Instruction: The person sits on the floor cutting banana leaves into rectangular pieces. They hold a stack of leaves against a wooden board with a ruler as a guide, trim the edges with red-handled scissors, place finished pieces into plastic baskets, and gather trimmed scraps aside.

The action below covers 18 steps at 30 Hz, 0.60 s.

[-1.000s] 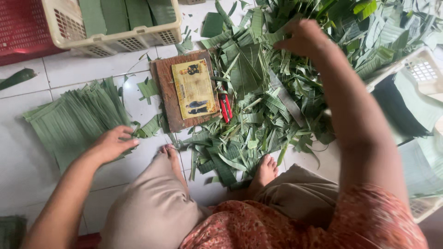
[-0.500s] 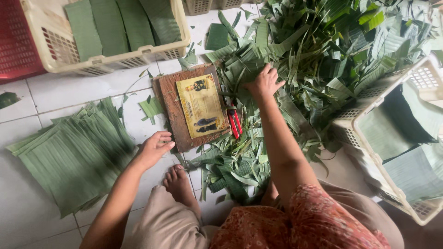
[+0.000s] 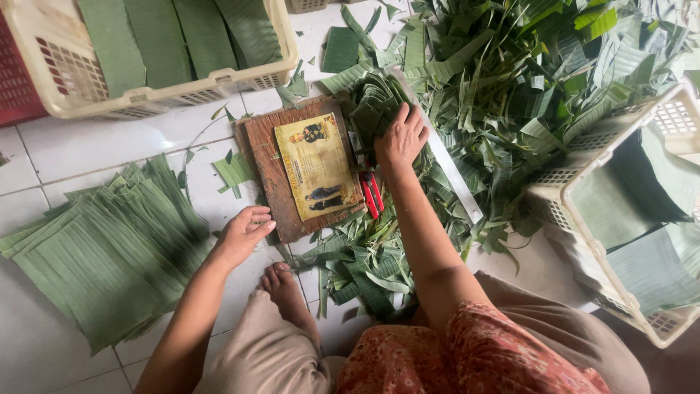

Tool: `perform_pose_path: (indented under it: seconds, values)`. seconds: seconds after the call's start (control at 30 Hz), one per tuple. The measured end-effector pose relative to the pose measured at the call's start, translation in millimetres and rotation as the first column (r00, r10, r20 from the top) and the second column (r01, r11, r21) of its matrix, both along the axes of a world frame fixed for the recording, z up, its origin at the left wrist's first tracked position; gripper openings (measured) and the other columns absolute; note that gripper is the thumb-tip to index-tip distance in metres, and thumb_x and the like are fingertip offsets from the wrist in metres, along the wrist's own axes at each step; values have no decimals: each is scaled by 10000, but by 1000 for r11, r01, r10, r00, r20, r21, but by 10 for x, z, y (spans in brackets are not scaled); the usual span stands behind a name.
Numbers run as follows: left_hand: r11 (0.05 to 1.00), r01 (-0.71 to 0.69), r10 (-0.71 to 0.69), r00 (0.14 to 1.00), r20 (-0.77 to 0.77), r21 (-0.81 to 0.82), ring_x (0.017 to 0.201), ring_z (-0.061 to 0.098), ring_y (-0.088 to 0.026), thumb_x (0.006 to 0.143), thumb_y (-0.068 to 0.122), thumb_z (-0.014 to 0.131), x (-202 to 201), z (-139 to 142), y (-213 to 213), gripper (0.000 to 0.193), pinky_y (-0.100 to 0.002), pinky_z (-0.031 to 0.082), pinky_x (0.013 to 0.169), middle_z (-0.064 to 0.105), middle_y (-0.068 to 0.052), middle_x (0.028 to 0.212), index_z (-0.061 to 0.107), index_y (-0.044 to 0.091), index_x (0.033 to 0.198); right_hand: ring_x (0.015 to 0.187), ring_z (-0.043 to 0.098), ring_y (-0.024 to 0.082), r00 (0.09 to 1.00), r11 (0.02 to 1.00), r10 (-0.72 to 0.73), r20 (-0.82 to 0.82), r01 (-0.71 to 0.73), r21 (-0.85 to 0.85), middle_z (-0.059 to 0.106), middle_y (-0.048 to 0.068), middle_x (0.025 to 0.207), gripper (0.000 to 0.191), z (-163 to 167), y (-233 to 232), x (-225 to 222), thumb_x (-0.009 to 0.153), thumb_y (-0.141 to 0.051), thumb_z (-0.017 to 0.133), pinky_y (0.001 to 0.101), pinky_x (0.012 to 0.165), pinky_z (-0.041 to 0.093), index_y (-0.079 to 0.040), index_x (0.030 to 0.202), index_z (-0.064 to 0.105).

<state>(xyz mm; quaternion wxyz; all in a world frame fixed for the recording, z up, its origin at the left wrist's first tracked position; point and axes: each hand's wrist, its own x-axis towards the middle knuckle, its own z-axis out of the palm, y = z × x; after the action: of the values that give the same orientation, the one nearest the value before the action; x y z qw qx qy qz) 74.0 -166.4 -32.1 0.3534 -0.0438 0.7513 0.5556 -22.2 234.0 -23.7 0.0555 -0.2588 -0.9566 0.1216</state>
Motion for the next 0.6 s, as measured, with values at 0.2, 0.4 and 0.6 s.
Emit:
perform_pose_path:
  seconds: [0.2,0.4,0.6]
  values:
    - [999,-1,1,1000,-2,-37,958,665,-136,907,261,727,24,27,-16,485,-296,541,800,713,-95,1212,595,44,1320,1280,520,353,988,997,43,146,-52,62,571,155,1280,599,44,83,-115,818,-133,700,531,1126,352,-71,1371,481]
    - [997,6,-9,999,-32,-81,922,657,-137,903,266,728,14,24,-32,488,-297,545,784,719,-89,1199,605,42,1319,1069,620,348,991,981,121,-51,-111,161,649,159,1095,808,39,-140,-26,776,-87,696,579,961,398,-110,1519,380]
    - [999,-32,30,999,-43,-43,942,669,-120,901,252,731,70,-83,-146,486,-288,548,815,716,-90,1192,599,33,1314,1036,665,400,958,973,-39,283,101,-209,704,189,1092,798,193,623,-476,773,-140,757,514,872,544,-144,1467,364]
